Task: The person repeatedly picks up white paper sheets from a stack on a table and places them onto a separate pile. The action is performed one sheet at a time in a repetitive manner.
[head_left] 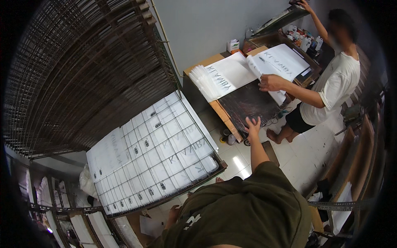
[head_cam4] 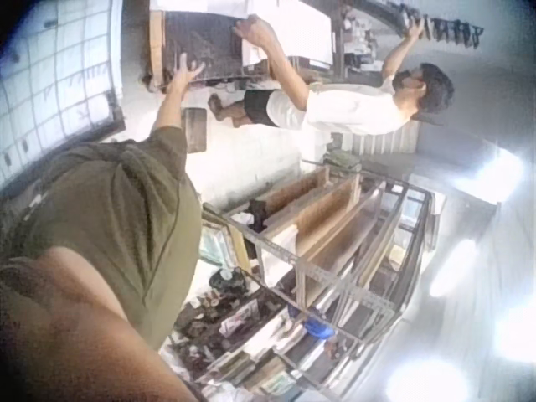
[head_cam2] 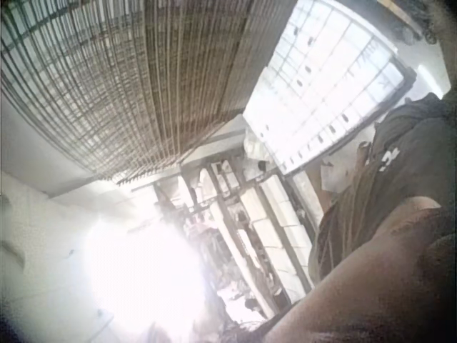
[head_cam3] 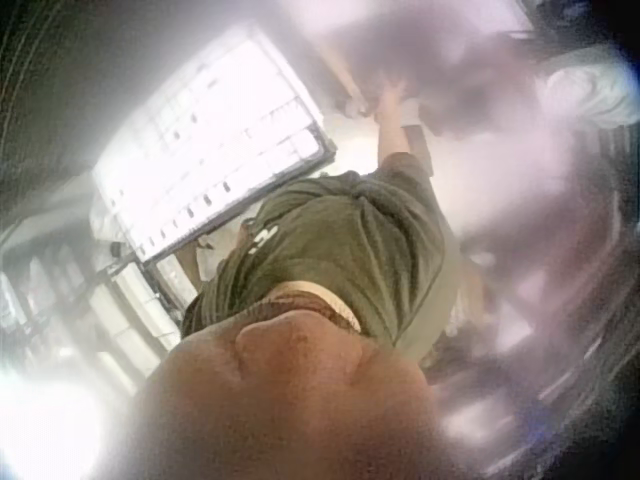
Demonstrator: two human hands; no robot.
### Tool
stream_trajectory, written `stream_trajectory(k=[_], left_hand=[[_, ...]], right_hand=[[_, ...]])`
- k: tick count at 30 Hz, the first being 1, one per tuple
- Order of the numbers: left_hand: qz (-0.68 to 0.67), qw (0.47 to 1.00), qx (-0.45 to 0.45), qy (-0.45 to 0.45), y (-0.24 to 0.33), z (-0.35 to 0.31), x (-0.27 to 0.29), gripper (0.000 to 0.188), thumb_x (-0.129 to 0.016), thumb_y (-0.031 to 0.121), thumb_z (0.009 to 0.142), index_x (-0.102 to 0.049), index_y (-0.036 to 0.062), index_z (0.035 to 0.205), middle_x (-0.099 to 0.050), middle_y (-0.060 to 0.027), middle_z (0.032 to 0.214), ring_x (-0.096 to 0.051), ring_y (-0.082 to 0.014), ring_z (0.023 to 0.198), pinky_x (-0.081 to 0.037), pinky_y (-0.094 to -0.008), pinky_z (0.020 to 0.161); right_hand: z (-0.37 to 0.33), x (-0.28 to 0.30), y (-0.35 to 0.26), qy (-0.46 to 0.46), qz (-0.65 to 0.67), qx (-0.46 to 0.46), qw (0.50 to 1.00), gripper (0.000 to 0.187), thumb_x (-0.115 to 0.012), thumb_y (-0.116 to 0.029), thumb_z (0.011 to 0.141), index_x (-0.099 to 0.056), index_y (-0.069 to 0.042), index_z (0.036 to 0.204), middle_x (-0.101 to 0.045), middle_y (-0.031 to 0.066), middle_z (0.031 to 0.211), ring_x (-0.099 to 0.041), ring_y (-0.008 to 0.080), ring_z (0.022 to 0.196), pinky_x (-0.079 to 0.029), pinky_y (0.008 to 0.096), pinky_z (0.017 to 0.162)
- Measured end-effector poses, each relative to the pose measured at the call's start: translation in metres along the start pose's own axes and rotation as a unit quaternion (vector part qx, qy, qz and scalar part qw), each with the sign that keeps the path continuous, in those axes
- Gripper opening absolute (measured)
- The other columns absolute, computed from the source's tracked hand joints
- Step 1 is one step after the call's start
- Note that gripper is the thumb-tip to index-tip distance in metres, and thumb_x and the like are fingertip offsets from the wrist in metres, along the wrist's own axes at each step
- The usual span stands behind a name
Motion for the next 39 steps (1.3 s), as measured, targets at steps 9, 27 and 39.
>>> stream_trajectory(k=[9, 27, 39], left_hand=[[-0.059, 0.982, 0.179, 0.002, -0.047, -0.034, 0.009, 0.057, -0.064, 0.045, 0.074, -0.053, 0.0074, 0.116, -0.064, -0.0156, 0.096, -0.060, -0.0272, 0.093, -0.047, -0.0371, 0.081], [-0.254, 0.918, 0.293, 0.080, -0.073, -0.120, -0.084, 0.052, -0.059, 0.044, 0.079, -0.055, 0.0057, 0.113, -0.061, -0.0170, 0.102, -0.056, -0.0296, 0.099, -0.044, -0.0369, 0.086], [-0.349, 0.867, 0.331, 0.132, -0.109, -0.132, -0.071, 0.049, -0.060, 0.043, 0.078, -0.055, 0.0061, 0.111, -0.060, -0.0151, 0.099, -0.056, -0.0276, 0.096, -0.043, -0.0362, 0.082]], right_hand=[[0.057, 0.002, 0.052, -0.005, 0.210, -0.136, 0.968, 0.036, -0.061, -0.007, 0.078, -0.050, -0.006, 0.112, -0.052, 0.0056, 0.114, -0.045, 0.0240, 0.113, -0.036, 0.0432, 0.095], [-0.150, -0.303, -0.097, -0.530, -0.213, 0.120, 0.812, 0.064, -0.047, 0.012, 0.072, -0.033, -0.011, 0.130, -0.050, 0.0040, 0.093, -0.047, 0.0074, 0.075, -0.037, 0.0197, 0.060], [-0.423, -0.440, -0.052, -0.856, -0.324, 0.213, 0.342, 0.042, -0.050, 0.009, 0.070, -0.058, -0.005, 0.108, -0.055, 0.0081, 0.105, -0.054, 0.0138, 0.086, -0.043, 0.0231, 0.072]])
Point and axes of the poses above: each hand's wrist, its own z-axis towards the middle knuckle, its own x-axis out of the back of the hand, y = z × x, the point moved 2 cm from there along z, towards the middle knuckle
